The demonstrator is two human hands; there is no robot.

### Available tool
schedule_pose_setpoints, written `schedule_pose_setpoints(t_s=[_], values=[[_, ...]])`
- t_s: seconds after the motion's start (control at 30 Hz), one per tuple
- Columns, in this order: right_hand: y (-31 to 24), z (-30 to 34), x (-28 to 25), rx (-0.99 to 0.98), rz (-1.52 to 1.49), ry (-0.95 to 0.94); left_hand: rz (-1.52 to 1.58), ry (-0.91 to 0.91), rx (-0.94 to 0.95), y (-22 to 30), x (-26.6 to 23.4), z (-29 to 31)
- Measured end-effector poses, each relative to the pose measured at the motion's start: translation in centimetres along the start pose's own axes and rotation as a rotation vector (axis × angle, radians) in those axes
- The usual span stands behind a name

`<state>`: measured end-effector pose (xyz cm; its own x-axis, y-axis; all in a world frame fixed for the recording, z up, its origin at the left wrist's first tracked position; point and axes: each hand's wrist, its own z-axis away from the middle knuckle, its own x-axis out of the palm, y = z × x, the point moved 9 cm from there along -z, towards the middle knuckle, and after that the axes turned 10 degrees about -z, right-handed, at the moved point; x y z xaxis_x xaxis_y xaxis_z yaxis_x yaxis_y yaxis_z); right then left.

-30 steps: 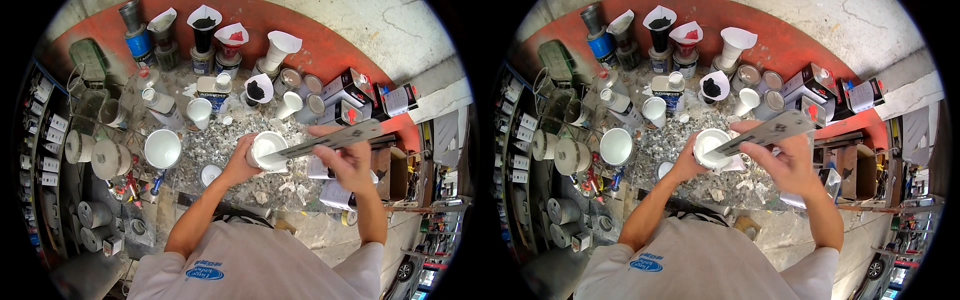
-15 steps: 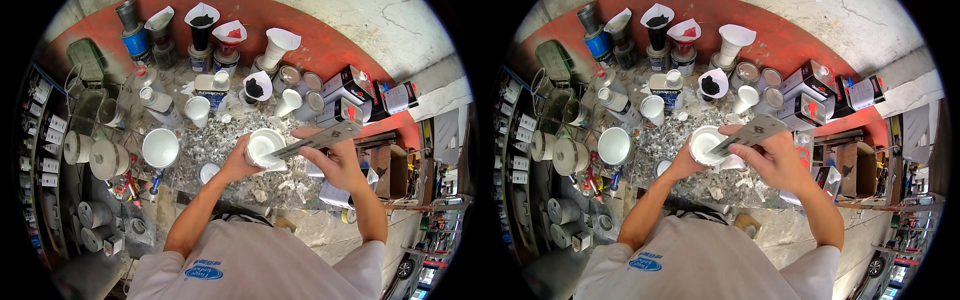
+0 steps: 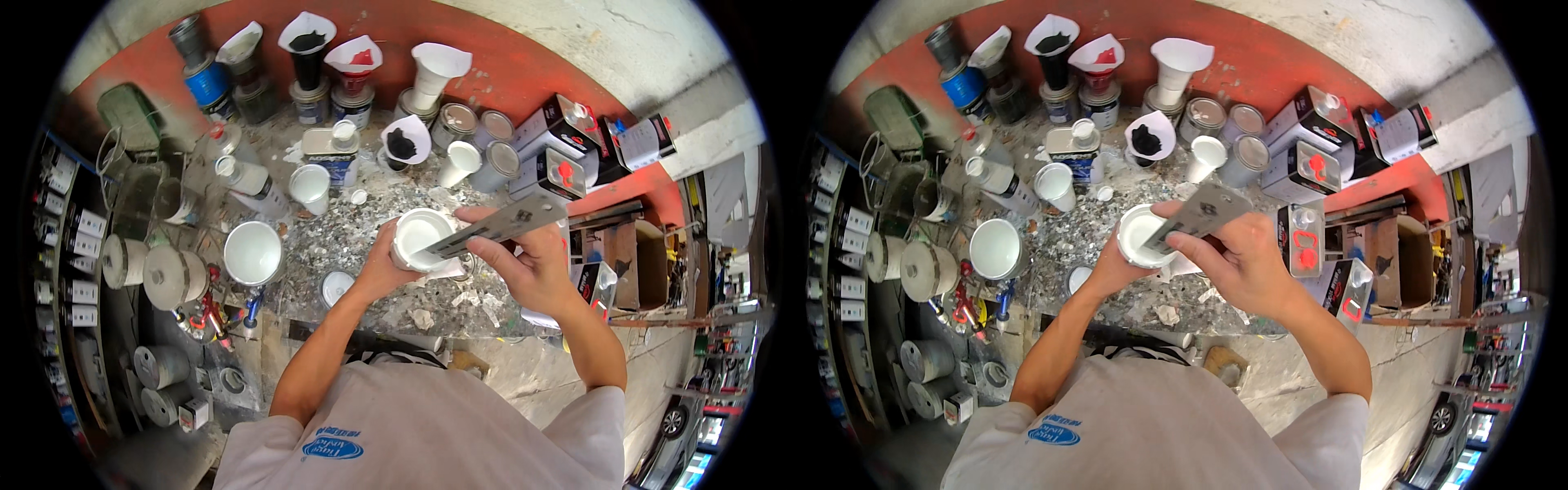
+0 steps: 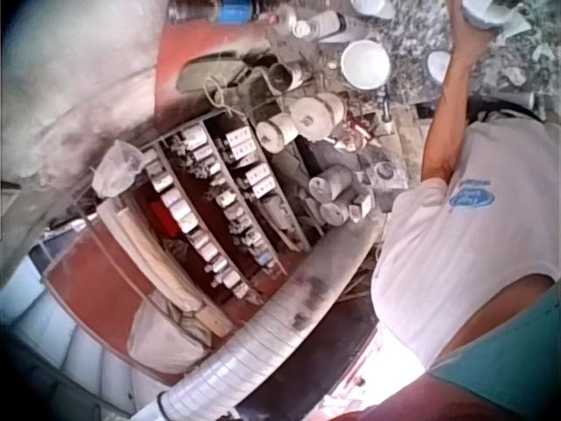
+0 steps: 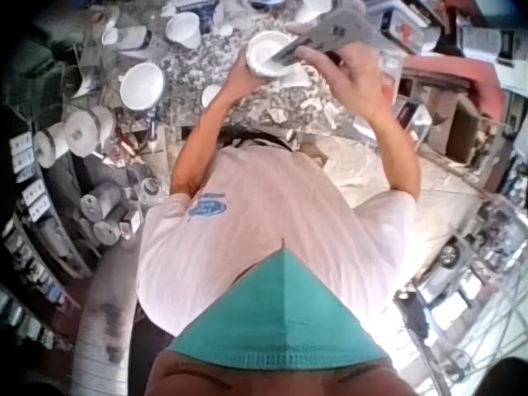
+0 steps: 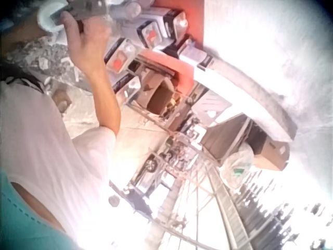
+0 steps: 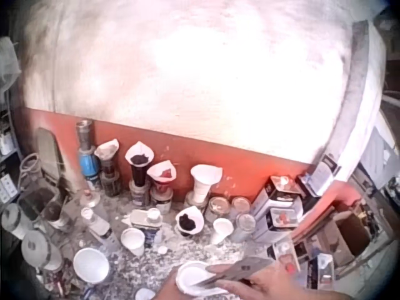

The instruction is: The person prepares a white paint mixture in a workshop. They use a measuring tool to transfer white liquid between cups and stir the contents with a stick. The person also handles a spray gun and a bucket in a paint booth area.

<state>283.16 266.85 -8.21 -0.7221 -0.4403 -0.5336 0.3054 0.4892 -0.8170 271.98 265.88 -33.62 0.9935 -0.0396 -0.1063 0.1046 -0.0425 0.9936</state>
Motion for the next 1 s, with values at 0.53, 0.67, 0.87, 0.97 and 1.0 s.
schedule_pose_setpoints(t_s=[0.53,0.67,0.87,0.97,1.0], values=[[-1.5,-0.6,-1.5,-0.137,0.041,0.098,-0.027,-0.038,0.009,-0.2,0.3,-0.5],[-0.8,-1.7,-3.5,-0.012,0.120,0.160,-0.098,-0.027,0.044,0.3,0.0,-0.2],[1.2,0.3,0.0,0.004,0.054,0.032,0.034,-0.020,0.012,0.6,0.1,-0.5],[-0.8,0.0,-1.0,-0.046,0.027,0.115,-0.007,-0.027,0.035,0.7,0.2,-0.3],[-0.8,-0.3,-1.7,-0.003,-0.022,0.169,-0.036,-0.031,0.058,0.8,0.1,-0.2]])
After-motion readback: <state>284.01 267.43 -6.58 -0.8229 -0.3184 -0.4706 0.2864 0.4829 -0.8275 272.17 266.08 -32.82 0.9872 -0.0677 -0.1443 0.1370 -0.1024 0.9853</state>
